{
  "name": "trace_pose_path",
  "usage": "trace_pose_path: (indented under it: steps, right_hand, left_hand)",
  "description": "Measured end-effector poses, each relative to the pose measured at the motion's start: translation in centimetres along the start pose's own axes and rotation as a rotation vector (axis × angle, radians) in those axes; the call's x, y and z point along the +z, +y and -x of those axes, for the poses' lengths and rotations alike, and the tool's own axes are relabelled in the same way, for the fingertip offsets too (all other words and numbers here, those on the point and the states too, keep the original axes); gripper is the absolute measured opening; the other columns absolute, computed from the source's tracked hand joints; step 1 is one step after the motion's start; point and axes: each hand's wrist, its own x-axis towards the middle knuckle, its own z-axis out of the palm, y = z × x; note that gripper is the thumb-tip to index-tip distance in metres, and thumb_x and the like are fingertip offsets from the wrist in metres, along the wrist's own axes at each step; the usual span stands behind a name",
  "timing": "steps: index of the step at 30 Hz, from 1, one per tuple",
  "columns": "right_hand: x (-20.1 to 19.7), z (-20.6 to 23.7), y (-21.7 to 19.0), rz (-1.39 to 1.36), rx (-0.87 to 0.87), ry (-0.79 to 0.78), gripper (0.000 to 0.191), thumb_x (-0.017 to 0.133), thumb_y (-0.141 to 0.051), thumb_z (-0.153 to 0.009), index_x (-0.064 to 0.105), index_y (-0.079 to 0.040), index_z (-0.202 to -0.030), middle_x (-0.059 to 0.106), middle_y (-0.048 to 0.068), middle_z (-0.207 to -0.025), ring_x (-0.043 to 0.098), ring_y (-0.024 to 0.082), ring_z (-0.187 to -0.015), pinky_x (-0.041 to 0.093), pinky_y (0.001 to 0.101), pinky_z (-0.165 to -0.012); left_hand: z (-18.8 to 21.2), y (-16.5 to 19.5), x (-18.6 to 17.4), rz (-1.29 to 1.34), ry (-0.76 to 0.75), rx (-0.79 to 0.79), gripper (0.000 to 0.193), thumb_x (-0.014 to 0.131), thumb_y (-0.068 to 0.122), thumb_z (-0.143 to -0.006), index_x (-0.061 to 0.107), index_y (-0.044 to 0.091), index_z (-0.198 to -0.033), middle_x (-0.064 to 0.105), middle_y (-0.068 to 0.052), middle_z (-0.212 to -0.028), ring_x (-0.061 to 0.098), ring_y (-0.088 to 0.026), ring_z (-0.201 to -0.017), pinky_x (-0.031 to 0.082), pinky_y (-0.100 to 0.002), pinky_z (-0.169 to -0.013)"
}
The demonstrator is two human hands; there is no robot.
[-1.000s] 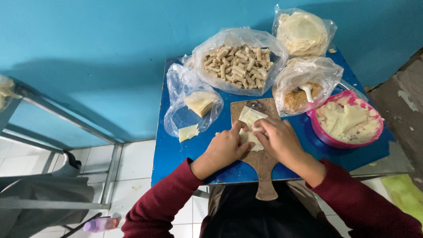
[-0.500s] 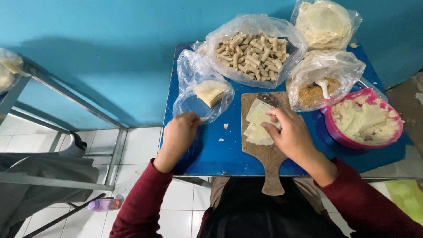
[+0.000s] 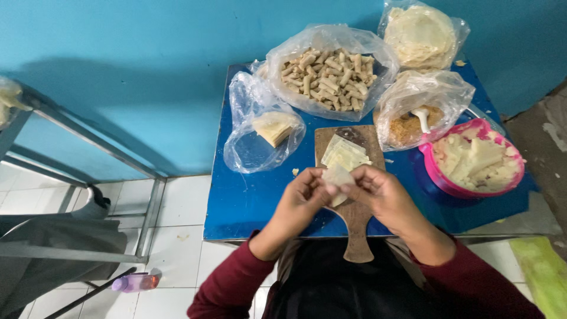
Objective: The person takes thin pastry sheets from a cutting board, spoons a brown filling from a plastic bag onto a sheet, folds and rolls the sheet around the filling by hand, and places the finished roll into a pink bowl or into a large bag of completed rolls. The person repeats this cycle throughout the clip.
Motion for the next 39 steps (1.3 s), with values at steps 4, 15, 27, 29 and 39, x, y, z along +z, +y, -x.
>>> trace_pose_path:
  steps: [4, 15, 27, 29, 39]
  right_hand:
    - [-1.0, 1.2, 0.7, -0.081, 0.001, 0.113, 0.011, 0.072, -0.008, -0.096, 0.066, 0.000, -0.100, 0.069, -0.001, -0.093, 0.063, 0.004, -0.085, 0.052, 0.0215, -0.077]
    - [-0.7, 2.1, 0.8, 0.166, -0.108, 0.158, 0.010, 0.072, -0.009, -0.094, 0.066, -0.002, -0.099, 0.067, -0.005, -0.085, 0.059, -0.001, -0.075, 0.048, 0.0182, -0.065]
    - [-1.0, 2.4, 0.2, 0.239, -0.110, 0.186, 0.011, 0.075, -0.010, -0.094, 0.068, -0.002, -0.098, 0.061, -0.005, -0.077, 0.050, -0.001, -0.068, 0.040, 0.0184, -0.058]
    - [-0.9, 2.5, 0.0, 0.263, -0.115, 0.191, 0.011, 0.074, -0.010, -0.094, 0.068, -0.002, -0.099, 0.063, -0.004, -0.077, 0.052, -0.001, -0.068, 0.042, 0.0187, -0.058]
    - [-0.8, 2.7, -0.7, 0.339, -0.184, 0.187, 0.014, 0.076, -0.011, -0.091, 0.070, -0.003, -0.099, 0.071, -0.002, -0.083, 0.060, 0.002, -0.072, 0.049, 0.0207, -0.062]
  left_hand:
    - [-0.2, -2.2, 1.4, 0.039, 0.008, 0.001, 0.042, 0.066, -0.006, -0.093, 0.051, -0.003, -0.132, 0.066, -0.006, -0.107, 0.065, -0.010, -0.094, 0.056, -0.025, -0.084]
    - [0.0, -3.4, 2.1, -0.012, 0.019, 0.003, 0.039, 0.072, 0.000, -0.097, 0.053, -0.003, -0.130, 0.065, -0.003, -0.110, 0.061, -0.006, -0.095, 0.050, -0.021, -0.082]
    - [0.5, -1.7, 1.6, 0.043, -0.049, -0.032, 0.049, 0.068, -0.004, -0.093, 0.050, -0.003, -0.138, 0.065, -0.003, -0.113, 0.064, -0.008, -0.102, 0.054, -0.023, -0.091]
    - [0.4, -1.6, 1.7, 0.037, -0.047, -0.040, 0.047, 0.069, -0.003, -0.094, 0.050, -0.003, -0.137, 0.065, -0.003, -0.112, 0.064, -0.008, -0.102, 0.054, -0.023, -0.091]
    - [0.2, -3.7, 1.8, -0.117, -0.012, 0.063, 0.051, 0.067, -0.010, -0.090, 0.052, 0.001, -0.138, 0.060, 0.001, -0.108, 0.055, -0.003, -0.093, 0.049, -0.020, -0.081]
